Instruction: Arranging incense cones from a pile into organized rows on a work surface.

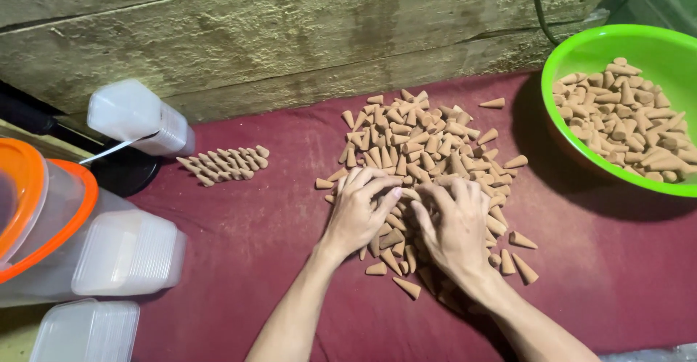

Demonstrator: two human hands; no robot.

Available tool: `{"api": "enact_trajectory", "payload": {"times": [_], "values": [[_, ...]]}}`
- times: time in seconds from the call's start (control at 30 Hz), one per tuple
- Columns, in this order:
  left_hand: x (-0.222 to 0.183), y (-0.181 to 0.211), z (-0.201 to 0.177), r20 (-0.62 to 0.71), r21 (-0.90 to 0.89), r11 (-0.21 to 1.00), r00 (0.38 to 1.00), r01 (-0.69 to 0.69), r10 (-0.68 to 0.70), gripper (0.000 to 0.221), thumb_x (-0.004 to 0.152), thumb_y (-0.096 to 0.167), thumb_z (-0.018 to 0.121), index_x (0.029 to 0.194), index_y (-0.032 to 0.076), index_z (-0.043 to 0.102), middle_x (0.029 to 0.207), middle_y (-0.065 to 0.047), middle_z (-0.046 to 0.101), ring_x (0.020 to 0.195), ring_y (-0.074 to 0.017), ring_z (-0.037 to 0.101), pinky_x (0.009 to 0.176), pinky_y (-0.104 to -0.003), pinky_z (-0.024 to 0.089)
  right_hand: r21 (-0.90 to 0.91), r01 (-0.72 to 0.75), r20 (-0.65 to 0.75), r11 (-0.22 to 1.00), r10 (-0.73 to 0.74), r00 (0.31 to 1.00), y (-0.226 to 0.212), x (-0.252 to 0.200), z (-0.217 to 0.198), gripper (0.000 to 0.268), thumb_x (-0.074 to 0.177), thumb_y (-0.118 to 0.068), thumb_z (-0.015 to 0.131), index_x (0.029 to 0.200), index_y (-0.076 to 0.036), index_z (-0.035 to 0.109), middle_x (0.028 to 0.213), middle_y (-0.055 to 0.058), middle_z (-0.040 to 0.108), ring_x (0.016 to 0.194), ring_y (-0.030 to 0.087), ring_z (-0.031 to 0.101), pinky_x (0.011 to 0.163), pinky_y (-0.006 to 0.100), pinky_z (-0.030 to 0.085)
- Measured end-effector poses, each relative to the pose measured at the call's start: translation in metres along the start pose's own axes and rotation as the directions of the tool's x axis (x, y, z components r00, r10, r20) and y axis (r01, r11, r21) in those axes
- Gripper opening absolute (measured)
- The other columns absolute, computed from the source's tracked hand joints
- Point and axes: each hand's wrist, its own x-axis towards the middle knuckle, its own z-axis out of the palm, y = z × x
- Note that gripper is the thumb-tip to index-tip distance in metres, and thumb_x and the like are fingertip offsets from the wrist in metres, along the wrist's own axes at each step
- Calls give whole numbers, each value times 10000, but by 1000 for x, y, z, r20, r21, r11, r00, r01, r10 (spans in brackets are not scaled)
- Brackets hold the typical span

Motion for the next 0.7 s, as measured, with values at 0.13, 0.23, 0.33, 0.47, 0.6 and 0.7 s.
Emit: {"api": "enact_trajectory", "payload": {"times": [0.13,0.23,0.33,0.47,0.6,0.7], "values": [[1,8,3,-78,-331,942,993,60,-91,175,933,289,740,1079,199,775,1025,-20,739,999,-232,698,905,-366,512,90,46,-137,995,-33,990,3,0,-2,233,919,-303,738,1135,-217,739,954,22,600,1055,262,566,973,426,391],[-1,16,12,-87,-499,863,987,77,-138,162,893,241,794,1037,166,789,1024,-39,777,992,-228,731,899,-360,541,135,94,-204,986,-65,977,5,-1,2,257,892,-284,773,1140,-226,749,967,5,625,1052,255,566,964,405,399],[-5,36,9,-34,-623,763,969,169,-243,144,905,186,765,1027,110,773,1064,-63,784,1024,-188,735,959,-317,556,154,182,-280,971,-134,951,-2,-1,0,254,882,-239,792,1107,-143,726,1013,46,651,1044,269,551,949,410,400],[-9,48,-4,-13,-610,776,977,161,-213,172,968,191,683,1074,70,746,1131,-91,765,1089,-188,722,1027,-306,550,133,320,-333,938,-262,906,-5,-3,-4,278,895,-174,801,1080,-7,677,1043,141,674,1015,289,583,922,415,485],[-20,40,-23,-42,-554,824,984,121,-172,148,950,180,708,1033,64,745,1086,-97,771,1031,-199,744,1004,-304,571,136,388,-279,912,-341,898,-21,-4,-12,253,895,-175,814,1066,-56,670,1029,93,696,967,260,629,930,399,428],[-33,28,-33,-5,-474,875,994,97,-114,189,1007,215,625,1091,68,710,1108,-98,754,1043,-227,730,992,-345,555,136,467,-257,874,-424,868,-26,-10,-2,363,849,-111,831,1152,28,685,1093,144,739,1057,291,630,952,410,525]]}}
